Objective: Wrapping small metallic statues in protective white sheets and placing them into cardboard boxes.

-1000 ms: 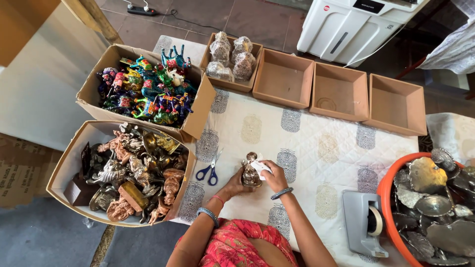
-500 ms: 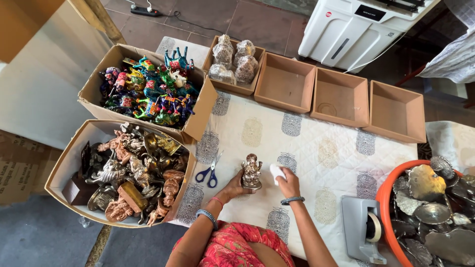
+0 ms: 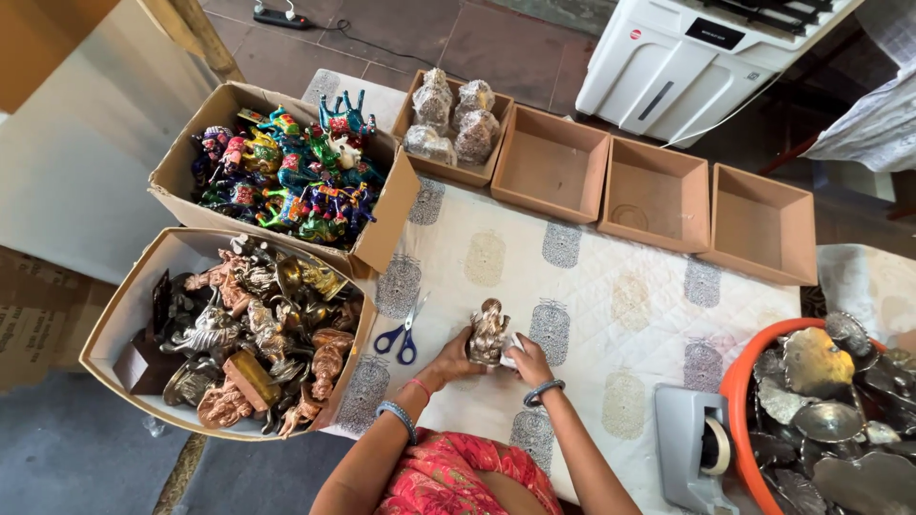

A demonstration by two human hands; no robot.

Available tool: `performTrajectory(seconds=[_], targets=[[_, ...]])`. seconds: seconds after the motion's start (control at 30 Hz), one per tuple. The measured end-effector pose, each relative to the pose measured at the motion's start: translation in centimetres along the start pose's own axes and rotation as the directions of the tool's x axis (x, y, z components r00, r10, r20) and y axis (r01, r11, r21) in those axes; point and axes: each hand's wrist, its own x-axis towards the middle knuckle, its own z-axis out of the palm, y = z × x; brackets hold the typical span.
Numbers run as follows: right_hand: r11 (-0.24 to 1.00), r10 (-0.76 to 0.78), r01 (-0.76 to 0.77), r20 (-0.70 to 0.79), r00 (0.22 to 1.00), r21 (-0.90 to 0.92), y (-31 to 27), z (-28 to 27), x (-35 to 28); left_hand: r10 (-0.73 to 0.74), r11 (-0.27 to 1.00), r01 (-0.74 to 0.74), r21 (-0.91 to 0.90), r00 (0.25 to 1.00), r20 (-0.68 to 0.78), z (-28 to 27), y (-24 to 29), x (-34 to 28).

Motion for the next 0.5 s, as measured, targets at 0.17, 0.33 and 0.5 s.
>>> performTrajectory(seconds=[0.17, 0.33, 0.5], targets=[[0.990, -0.084, 0.099, -0.143, 0.986, 0.104, -0.2, -2.4, 0.9, -0.062, 0.997, 0.061, 0.041, 0.998, 0.006, 0.3, 5.0, 2.6], [0.986, -0.079, 0.129, -0.376, 0.923, 0.110, -4.3, -3.3, 0.6, -0.009, 1.000, 0.008, -0.028, 1.000, -0.025, 0.3, 5.1, 4.5], [0.981, -0.056, 0.087, -0.173, 0.983, 0.175, -2.5, -0.9, 3.1, -0.083, 0.997, 0.083, -0.005, 0.996, -0.026, -0.1, 6.1, 2.9]])
